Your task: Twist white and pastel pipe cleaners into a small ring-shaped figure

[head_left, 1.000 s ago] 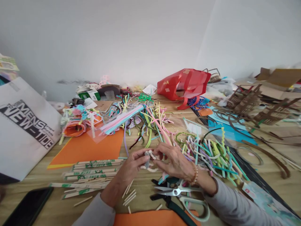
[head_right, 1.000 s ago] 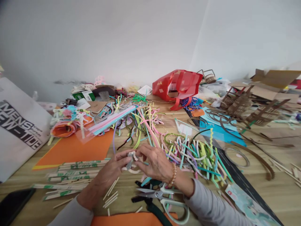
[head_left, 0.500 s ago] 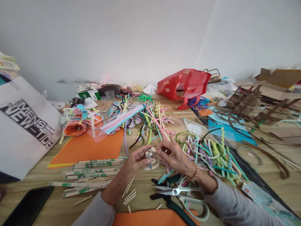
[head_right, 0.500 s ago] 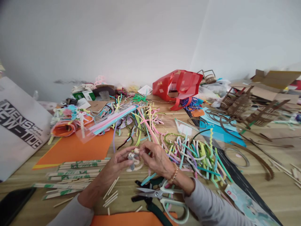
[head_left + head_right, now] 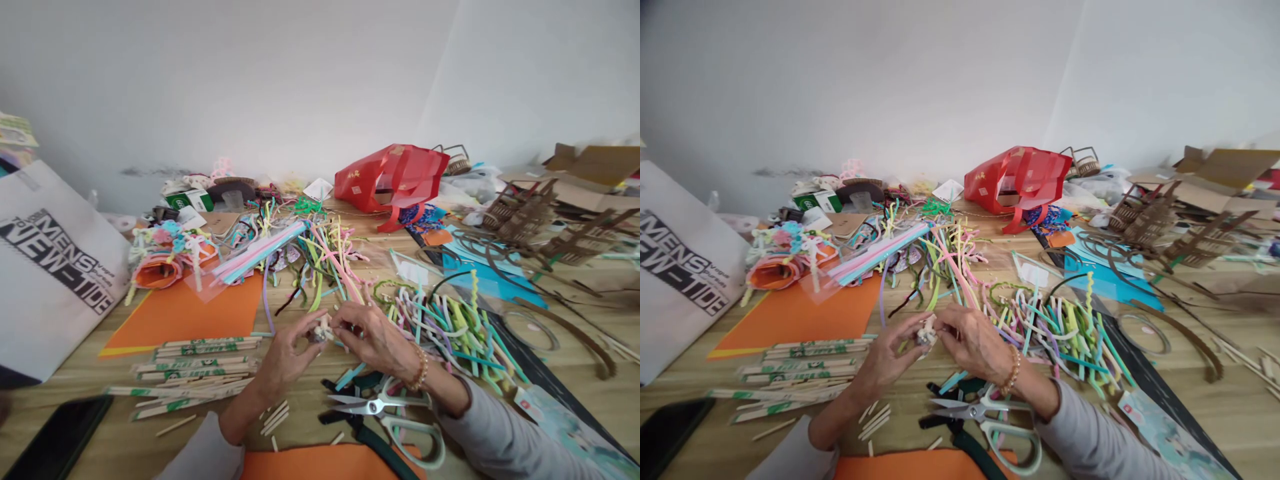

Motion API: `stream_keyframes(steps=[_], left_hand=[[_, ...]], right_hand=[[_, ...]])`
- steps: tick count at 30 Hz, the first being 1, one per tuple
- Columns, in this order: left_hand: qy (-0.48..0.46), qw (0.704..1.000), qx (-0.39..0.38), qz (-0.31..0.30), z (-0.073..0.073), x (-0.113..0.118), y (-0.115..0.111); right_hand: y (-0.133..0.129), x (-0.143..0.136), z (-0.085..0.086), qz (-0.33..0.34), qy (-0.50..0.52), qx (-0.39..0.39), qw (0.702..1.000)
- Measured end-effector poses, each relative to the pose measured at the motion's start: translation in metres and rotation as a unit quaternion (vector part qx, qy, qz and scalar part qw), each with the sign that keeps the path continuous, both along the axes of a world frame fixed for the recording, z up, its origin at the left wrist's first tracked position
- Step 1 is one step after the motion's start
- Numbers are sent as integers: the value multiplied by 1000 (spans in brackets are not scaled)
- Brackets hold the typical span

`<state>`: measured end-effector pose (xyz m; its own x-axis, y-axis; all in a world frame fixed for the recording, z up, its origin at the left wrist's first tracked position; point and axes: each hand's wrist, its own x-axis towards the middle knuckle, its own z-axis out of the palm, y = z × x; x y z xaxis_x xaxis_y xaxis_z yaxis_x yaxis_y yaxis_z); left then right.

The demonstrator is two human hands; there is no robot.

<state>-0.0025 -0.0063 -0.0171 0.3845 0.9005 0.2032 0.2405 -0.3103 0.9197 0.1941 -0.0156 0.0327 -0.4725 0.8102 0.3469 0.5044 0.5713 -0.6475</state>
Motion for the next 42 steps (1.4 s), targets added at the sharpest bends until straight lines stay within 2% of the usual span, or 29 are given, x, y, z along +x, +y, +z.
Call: stream_keyframes(steps=[4, 10, 20, 25, 28, 30, 33, 35, 37, 42], left_hand=[[49, 996, 70, 4, 0, -1, 1], [84, 991, 101, 4, -2, -1, 1], [132, 977, 169, -17, -5, -1, -2], [128, 975, 179, -10, -7, 0, -3], [121, 971, 205, 9, -7, -1, -2], [115, 964, 238, 25, -4, -2, -2], [115, 949, 291, 42, 0, -2, -2], [121, 937, 325, 49, 2, -2, -2], [128, 923, 357, 56, 3, -2, -3], [170, 895, 409, 58, 0, -2, -4]], right_hand=[[-1, 1, -3, 2, -29, 3, 1000], [-2, 1, -3, -17, -56, -12, 998], [-3, 1, 0, 9, -86, -12, 996], [-2, 1, -2, 7, -66, -30, 997], [1, 2, -3, 0, -20, -80, 997], [4, 2, -4, 7, 44, -146, 988], [7, 1, -3, 12, 151, -280, 948], [7, -1, -2, 1, 186, -348, 919], [6, -4, -3, 6, 198, -376, 905], [2, -11, -10, 24, 238, -387, 890]])
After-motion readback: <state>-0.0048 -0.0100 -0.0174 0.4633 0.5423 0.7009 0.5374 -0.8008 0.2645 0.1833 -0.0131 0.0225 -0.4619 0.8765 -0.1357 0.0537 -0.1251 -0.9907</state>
